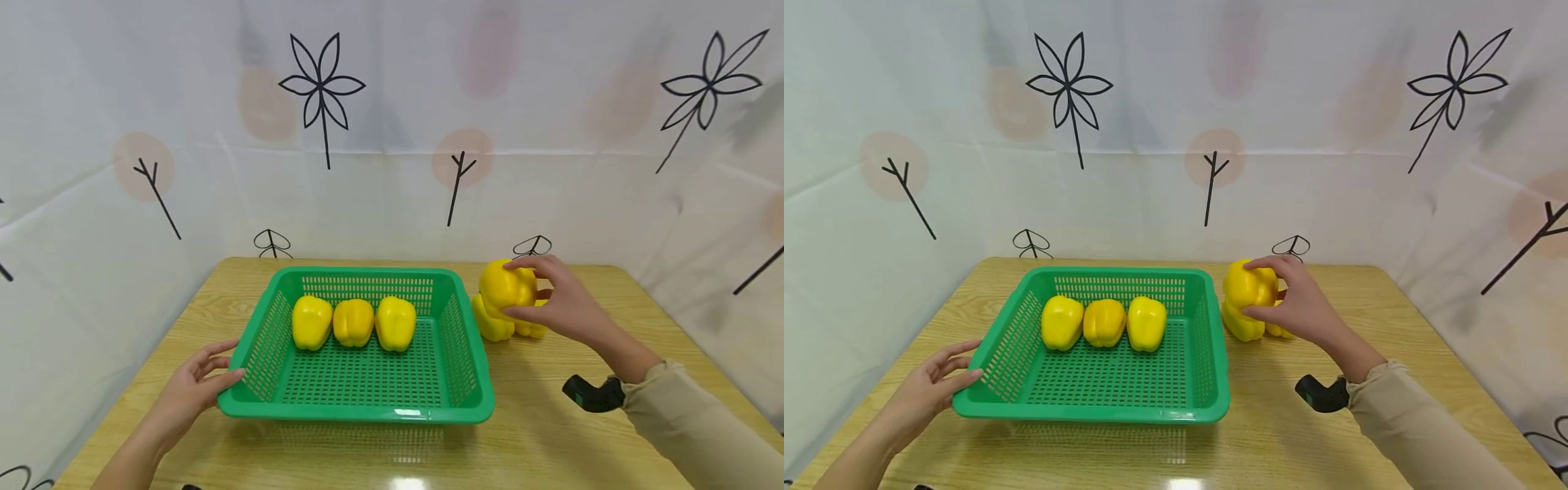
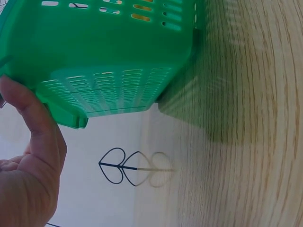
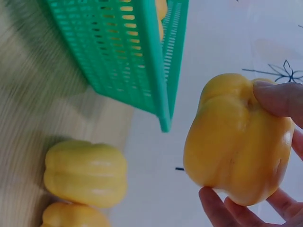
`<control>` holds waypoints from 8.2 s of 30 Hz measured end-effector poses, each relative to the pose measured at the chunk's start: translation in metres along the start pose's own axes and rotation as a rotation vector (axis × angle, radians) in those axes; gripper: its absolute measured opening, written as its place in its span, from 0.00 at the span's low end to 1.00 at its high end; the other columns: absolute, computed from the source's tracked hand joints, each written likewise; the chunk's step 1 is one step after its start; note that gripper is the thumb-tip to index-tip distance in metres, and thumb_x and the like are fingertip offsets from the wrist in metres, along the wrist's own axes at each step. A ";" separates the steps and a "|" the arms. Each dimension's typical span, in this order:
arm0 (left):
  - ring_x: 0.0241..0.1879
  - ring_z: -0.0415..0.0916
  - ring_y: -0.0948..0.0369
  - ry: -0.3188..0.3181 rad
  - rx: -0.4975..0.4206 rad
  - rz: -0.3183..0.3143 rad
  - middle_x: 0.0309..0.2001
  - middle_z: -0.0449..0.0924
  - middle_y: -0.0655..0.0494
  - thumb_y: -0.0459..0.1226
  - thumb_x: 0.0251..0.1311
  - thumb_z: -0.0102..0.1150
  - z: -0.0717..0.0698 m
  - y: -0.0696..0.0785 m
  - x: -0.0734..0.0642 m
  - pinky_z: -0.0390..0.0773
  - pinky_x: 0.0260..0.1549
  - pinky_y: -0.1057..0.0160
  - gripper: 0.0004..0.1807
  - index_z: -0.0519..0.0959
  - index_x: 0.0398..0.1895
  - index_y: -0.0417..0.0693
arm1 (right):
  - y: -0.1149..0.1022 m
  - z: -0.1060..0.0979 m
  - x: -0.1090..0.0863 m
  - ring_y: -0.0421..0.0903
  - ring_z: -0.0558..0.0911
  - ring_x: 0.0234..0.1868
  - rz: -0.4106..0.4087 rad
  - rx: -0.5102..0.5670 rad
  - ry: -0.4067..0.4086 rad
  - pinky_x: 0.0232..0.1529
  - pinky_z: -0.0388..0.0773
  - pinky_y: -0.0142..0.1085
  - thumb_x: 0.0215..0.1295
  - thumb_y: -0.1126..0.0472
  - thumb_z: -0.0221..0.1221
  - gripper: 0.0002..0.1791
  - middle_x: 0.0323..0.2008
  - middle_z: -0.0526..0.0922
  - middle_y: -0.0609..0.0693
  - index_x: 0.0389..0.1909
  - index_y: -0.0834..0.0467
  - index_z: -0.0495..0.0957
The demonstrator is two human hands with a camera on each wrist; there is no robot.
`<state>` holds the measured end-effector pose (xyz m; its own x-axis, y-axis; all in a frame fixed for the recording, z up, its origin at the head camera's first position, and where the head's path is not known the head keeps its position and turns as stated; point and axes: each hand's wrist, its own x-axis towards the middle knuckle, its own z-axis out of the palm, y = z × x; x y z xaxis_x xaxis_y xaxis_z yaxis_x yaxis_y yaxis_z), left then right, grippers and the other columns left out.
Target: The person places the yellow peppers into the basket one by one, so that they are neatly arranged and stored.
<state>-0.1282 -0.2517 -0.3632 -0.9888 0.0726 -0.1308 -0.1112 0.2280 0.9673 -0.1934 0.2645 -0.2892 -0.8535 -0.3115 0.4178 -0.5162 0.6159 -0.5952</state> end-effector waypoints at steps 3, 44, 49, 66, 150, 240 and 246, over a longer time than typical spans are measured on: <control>0.36 0.79 0.58 0.000 0.000 0.004 0.47 0.68 0.47 0.38 0.62 0.58 0.000 0.000 0.000 0.80 0.32 0.56 0.33 0.56 0.67 0.43 | -0.005 0.004 0.005 0.55 0.70 0.48 -0.021 0.022 -0.008 0.40 0.77 0.51 0.47 0.66 0.71 0.31 0.53 0.66 0.57 0.54 0.61 0.71; 0.37 0.79 0.59 -0.003 -0.005 0.004 0.47 0.68 0.47 0.38 0.62 0.58 -0.001 -0.003 0.001 0.80 0.32 0.57 0.33 0.56 0.67 0.43 | -0.054 0.088 0.058 0.53 0.70 0.50 -0.101 0.254 -0.134 0.41 0.77 0.44 0.45 0.63 0.73 0.31 0.53 0.66 0.53 0.53 0.54 0.74; 0.37 0.79 0.58 -0.005 -0.006 0.011 0.47 0.68 0.47 0.37 0.62 0.58 -0.001 -0.002 0.001 0.80 0.32 0.56 0.33 0.56 0.67 0.43 | -0.058 0.096 0.063 0.54 0.69 0.49 -0.100 0.295 -0.154 0.41 0.78 0.45 0.45 0.63 0.73 0.31 0.54 0.66 0.54 0.53 0.55 0.74; 0.36 0.78 0.59 -0.004 0.002 0.018 0.46 0.68 0.48 0.38 0.63 0.57 0.000 -0.002 0.001 0.80 0.31 0.57 0.31 0.57 0.67 0.44 | -0.070 0.128 0.080 0.50 0.67 0.49 -0.113 0.242 -0.244 0.37 0.77 0.37 0.45 0.56 0.73 0.31 0.53 0.66 0.50 0.53 0.49 0.72; 0.36 0.79 0.59 -0.004 -0.020 0.011 0.46 0.70 0.50 0.36 0.63 0.57 -0.003 -0.002 0.001 0.80 0.33 0.58 0.31 0.57 0.66 0.43 | -0.104 0.168 0.079 0.42 0.71 0.48 -0.368 0.166 -0.591 0.51 0.73 0.36 0.58 0.68 0.63 0.18 0.49 0.73 0.48 0.51 0.58 0.75; 0.35 0.77 0.58 -0.003 0.019 -0.017 0.47 0.68 0.47 0.39 0.62 0.58 -0.001 0.000 0.003 0.79 0.33 0.57 0.34 0.55 0.68 0.43 | 0.026 0.027 -0.014 0.46 0.75 0.45 -0.225 -0.054 -0.015 0.45 0.74 0.30 0.48 0.73 0.68 0.20 0.45 0.76 0.48 0.41 0.55 0.76; 0.35 0.77 0.58 0.000 0.020 -0.027 0.47 0.68 0.47 0.40 0.62 0.58 -0.002 -0.001 0.004 0.80 0.33 0.57 0.35 0.54 0.68 0.43 | 0.041 0.024 -0.015 0.42 0.73 0.45 -0.175 -0.108 0.006 0.46 0.75 0.37 0.48 0.73 0.68 0.19 0.44 0.76 0.49 0.40 0.56 0.77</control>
<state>-0.1319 -0.2536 -0.3641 -0.9854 0.0657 -0.1571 -0.1362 0.2493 0.9588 -0.2036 0.2769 -0.3359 -0.7509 -0.4163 0.5127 -0.6454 0.6272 -0.4359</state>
